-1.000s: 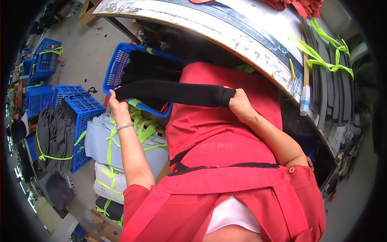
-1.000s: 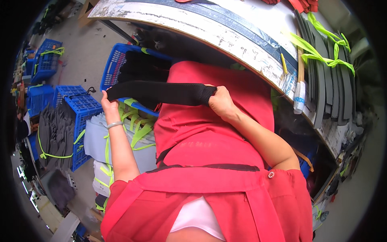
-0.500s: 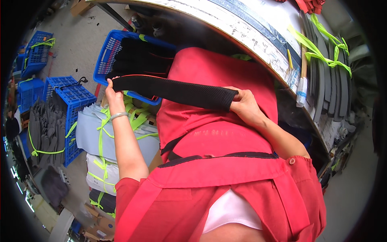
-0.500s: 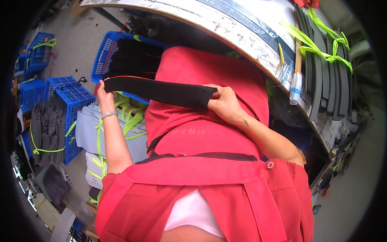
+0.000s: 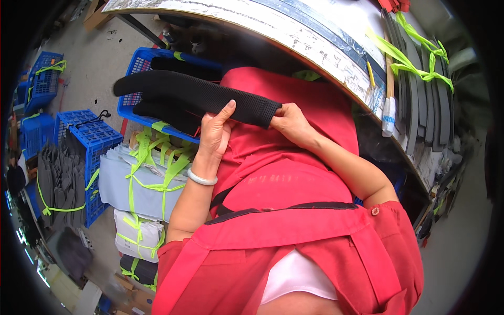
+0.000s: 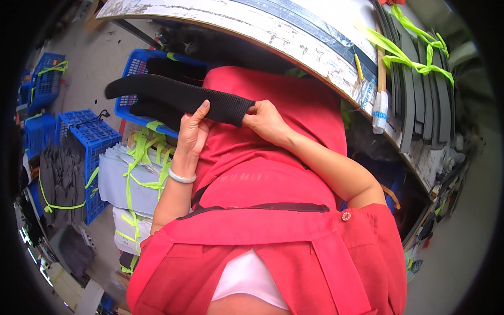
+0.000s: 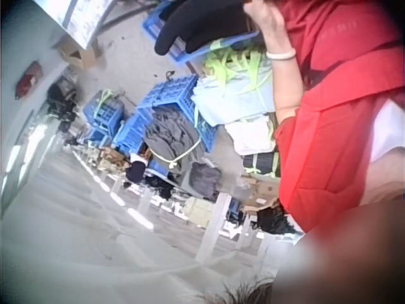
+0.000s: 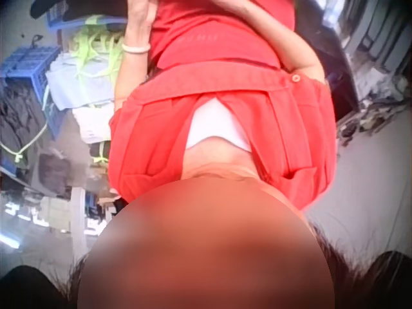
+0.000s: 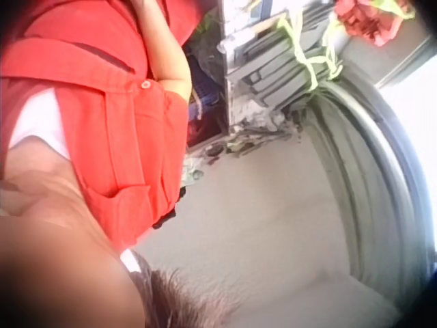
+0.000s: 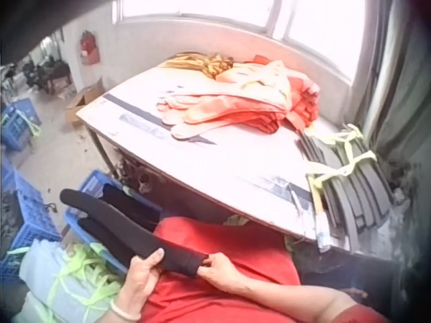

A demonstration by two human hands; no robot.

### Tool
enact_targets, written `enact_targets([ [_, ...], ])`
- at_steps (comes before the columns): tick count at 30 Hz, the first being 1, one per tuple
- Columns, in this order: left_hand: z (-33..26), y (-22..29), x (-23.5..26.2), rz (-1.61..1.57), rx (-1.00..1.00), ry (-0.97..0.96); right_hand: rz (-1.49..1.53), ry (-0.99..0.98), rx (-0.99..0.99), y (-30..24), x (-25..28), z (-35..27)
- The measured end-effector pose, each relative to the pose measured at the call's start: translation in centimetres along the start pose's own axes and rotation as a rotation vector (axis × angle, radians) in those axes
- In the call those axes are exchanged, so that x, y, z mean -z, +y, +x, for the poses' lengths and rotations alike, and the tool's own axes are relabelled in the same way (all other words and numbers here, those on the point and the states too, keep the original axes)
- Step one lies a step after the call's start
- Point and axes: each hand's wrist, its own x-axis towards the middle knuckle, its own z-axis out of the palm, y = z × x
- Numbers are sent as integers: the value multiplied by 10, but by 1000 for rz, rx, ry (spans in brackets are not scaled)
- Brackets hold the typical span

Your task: Manually checking and stitching components of sports or protective gear in a factory workshop.

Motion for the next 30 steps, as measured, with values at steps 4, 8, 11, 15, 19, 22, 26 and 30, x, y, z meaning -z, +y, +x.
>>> enact_targets([
  [4, 1, 14, 13, 34, 25, 16, -208, -333, 11, -23, 52, 2],
  [8, -3, 15, 3, 49, -50, -1, -231, -97, 130, -48, 18, 13],
  [11, -12, 8, -25, 71, 98, -52, 5, -203, 127, -30, 2, 29],
  [15, -12, 3, -21, 204, 145, -147, -480, 14, 496, -27, -5, 27],
  [19, -11, 1, -20, 194, 78, -173, -326, -71, 249, -35, -4, 26],
  [22, -10, -5, -16, 237, 42, -196, -263, -86, 183, -30, -9, 28],
  [26, -11, 9, -7, 368, 228, -381, -660, 5, 456, -34, -4, 36],
  [30, -35, 65, -54, 1263, -218, -469, -884, -141, 547, -86, 42, 40],
])
